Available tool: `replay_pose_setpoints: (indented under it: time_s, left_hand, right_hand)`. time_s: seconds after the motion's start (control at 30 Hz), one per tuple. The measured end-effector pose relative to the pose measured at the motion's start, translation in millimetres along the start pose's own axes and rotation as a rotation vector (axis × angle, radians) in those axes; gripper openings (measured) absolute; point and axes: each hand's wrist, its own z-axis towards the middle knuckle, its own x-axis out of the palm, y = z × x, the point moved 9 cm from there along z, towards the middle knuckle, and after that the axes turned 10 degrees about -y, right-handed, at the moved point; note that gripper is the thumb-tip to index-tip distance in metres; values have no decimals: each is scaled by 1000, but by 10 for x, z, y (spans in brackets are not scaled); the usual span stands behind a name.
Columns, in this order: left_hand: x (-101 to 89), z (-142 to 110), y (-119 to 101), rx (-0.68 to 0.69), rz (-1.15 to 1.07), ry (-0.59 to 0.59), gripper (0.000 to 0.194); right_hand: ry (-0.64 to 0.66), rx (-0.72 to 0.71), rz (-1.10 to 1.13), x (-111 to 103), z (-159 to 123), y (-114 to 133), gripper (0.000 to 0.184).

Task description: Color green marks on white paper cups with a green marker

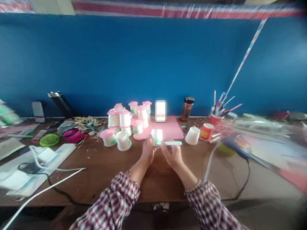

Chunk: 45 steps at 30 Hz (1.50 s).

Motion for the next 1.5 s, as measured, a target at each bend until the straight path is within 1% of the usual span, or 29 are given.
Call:
replay_pose_setpoints:
  time_s: [0.2, 0.3, 0.43, 0.63, 0.73, 0.83, 0.93, 1.17, 1.3, 1.37, 1.5]
  left_hand:
    - [28, 34, 26, -2, -47, 16, 42]
    - [20, 31, 22, 8, -60, 16, 44]
    - [-2, 46, 81, -33, -58, 12, 46]
    - [-17, 94, 110, -27, -80, 13, 52]
    - [-9, 99, 133, -43, -82, 23, 53]
    - [14, 98, 126, -16, -94, 63, 53]
    - [21, 107, 135, 12, -94, 90, 55]
    - [-3, 138, 183, -12, -110, 61, 59]
    - [-5, 128, 174, -21, -91, 58, 59]
    - [1, 117, 160, -12, -80, 67, 58]
    - [16, 103, 138, 8, -86, 79, 53]
  right_hand:
    - [57, 26, 21, 49, -4, 27, 20]
    - [32, 37, 18, 21, 0, 27, 19]
    - [40, 49, 29, 27, -3, 15, 17]
    - [-80, 78, 81, -79, 23, 8, 15]
    - [-98, 96, 102, -88, 21, -5, 15]
    - [-107, 92, 98, -94, 15, -7, 15]
    - [-108, 91, 88, -99, 13, -3, 16]
    - [-94, 79, 47, -103, 32, 34, 17]
    - [-54, 65, 21, -74, 30, 41, 17]
    - [-38, 58, 22, -60, 27, 45, 17]
    - [-59, 62, 26, -74, 27, 41, 16]
